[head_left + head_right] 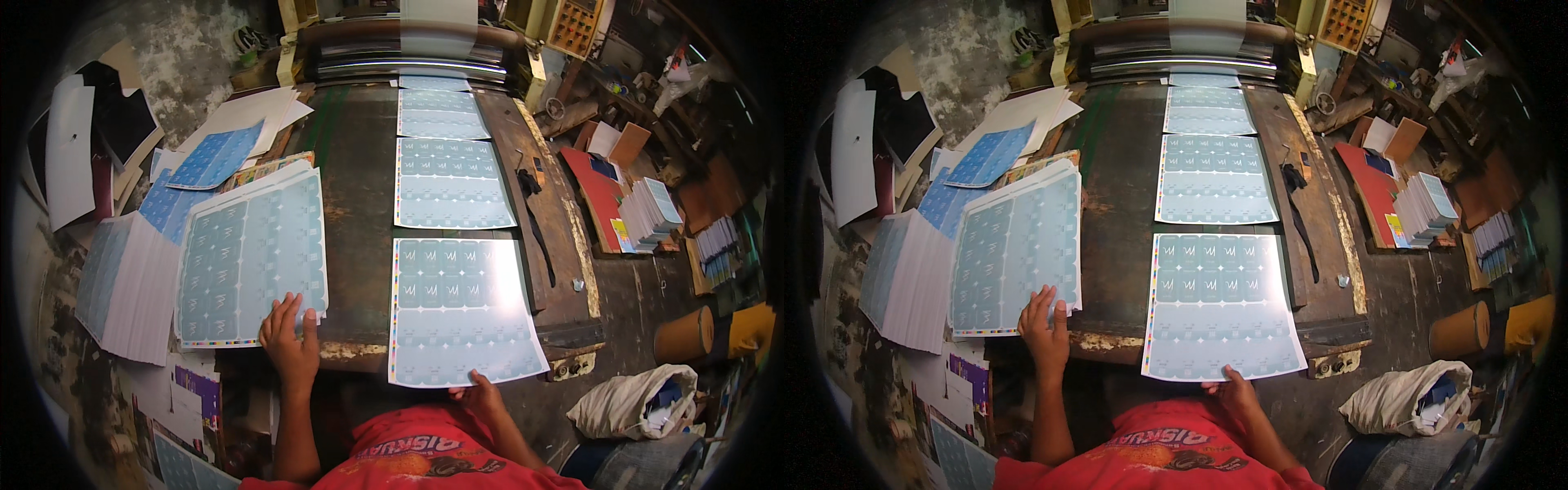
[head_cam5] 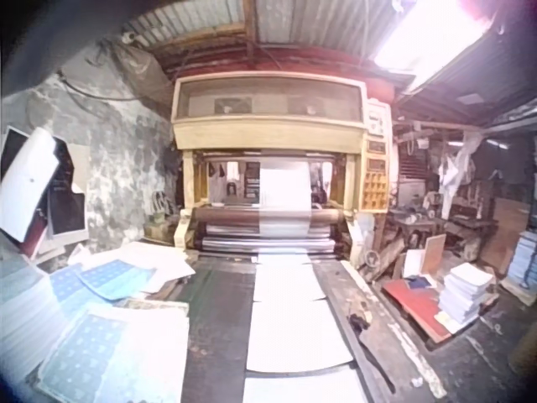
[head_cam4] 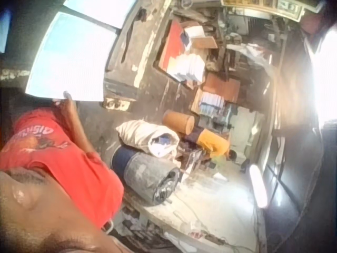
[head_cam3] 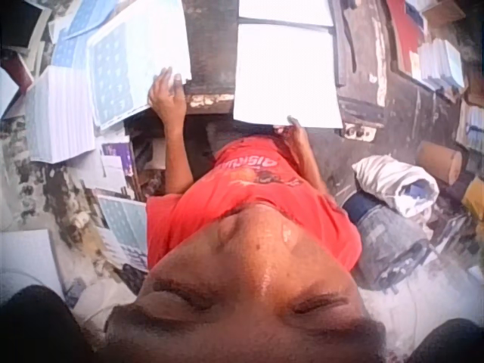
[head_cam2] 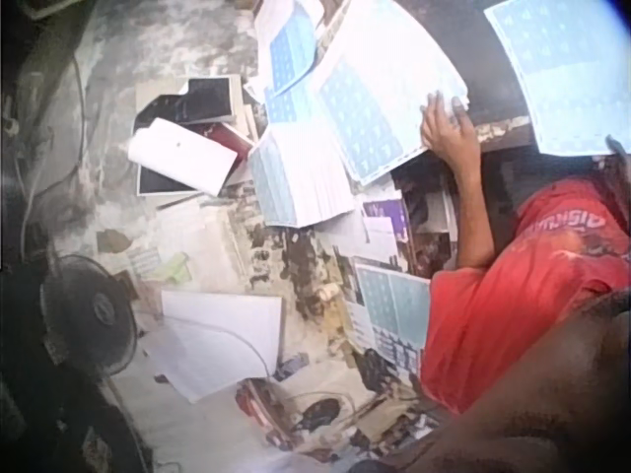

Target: The person sorts through printed sheets at a paper manufacturing machine, picking up sheets from a stack and placing them onto the machine bed or into different piles.

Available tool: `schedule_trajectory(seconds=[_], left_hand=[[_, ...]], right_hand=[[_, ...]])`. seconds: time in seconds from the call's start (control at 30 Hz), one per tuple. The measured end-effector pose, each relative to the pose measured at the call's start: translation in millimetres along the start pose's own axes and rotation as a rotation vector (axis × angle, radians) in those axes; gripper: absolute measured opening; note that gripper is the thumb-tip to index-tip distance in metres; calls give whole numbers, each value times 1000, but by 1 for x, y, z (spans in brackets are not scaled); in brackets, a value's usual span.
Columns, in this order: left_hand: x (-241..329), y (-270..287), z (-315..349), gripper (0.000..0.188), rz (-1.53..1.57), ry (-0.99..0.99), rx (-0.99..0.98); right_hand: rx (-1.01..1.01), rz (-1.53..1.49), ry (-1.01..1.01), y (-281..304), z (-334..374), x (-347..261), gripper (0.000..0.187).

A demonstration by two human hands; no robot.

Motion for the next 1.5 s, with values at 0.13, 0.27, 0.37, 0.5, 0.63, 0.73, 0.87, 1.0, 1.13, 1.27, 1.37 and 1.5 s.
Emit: schedule_trajectory(seconds=[0.13, 0.27, 0.37, 0.5, 0.63, 0.73, 0.87, 1.0, 1.13, 1.27, 1.37, 1.5], left_hand=[[9, 2, 3, 44, -5, -95, -45], [6, 9, 4, 42, 74, -101, -61], [-4, 9, 2, 35, 164, -79, -76], [-55, -3, 8, 26, 922, 421, -8], [21, 28, 4, 24, 333, -72, -86], [58, 16, 18, 20, 340, -272, -344], [90, 2, 40, 23, 474, -432, -589], [114, -8, 68, 30, 405, -541, -712], [88, -6, 39, 43, 282, -493, -482], [44, 14, -6, 57, 37, -328, -151], [13, 3, -7, 52, -68, -286, -133], [-2, -2, -1, 45, -41, -294, -42]], right_hand=[[-33, -66, 36, -2, -29, -23, 51], [-17, -99, 138, -21, -44, -47, 49], [-33, -134, 212, -28, -52, -56, 46], [5, -241, 291, -37, -52, -66, 48], [78, -207, 311, -45, -40, -72, 57], [-96, -174, 283, -61, -31, -78, 59], [-364, -147, 239, -99, -8, -88, 63], [-149, -114, 224, -98, -1, -85, 61], [-132, -106, 139, -55, -12, -59, 43], [-44, -40, 77, -20, -4, -20, 36], [30, 50, 26, -11, 15, -2, 36], [55, 35, -6, -2, 30, 19, 33]])
Point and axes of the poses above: each hand's wrist, its own z-axis away from the middle knuckle, its own y-axis out of the back of the hand, x = y × z, the point moved 10 cm from there along -z, towards the middle knuckle, and after that the axes turned 3 degrees about x, right-handed, at the moved point
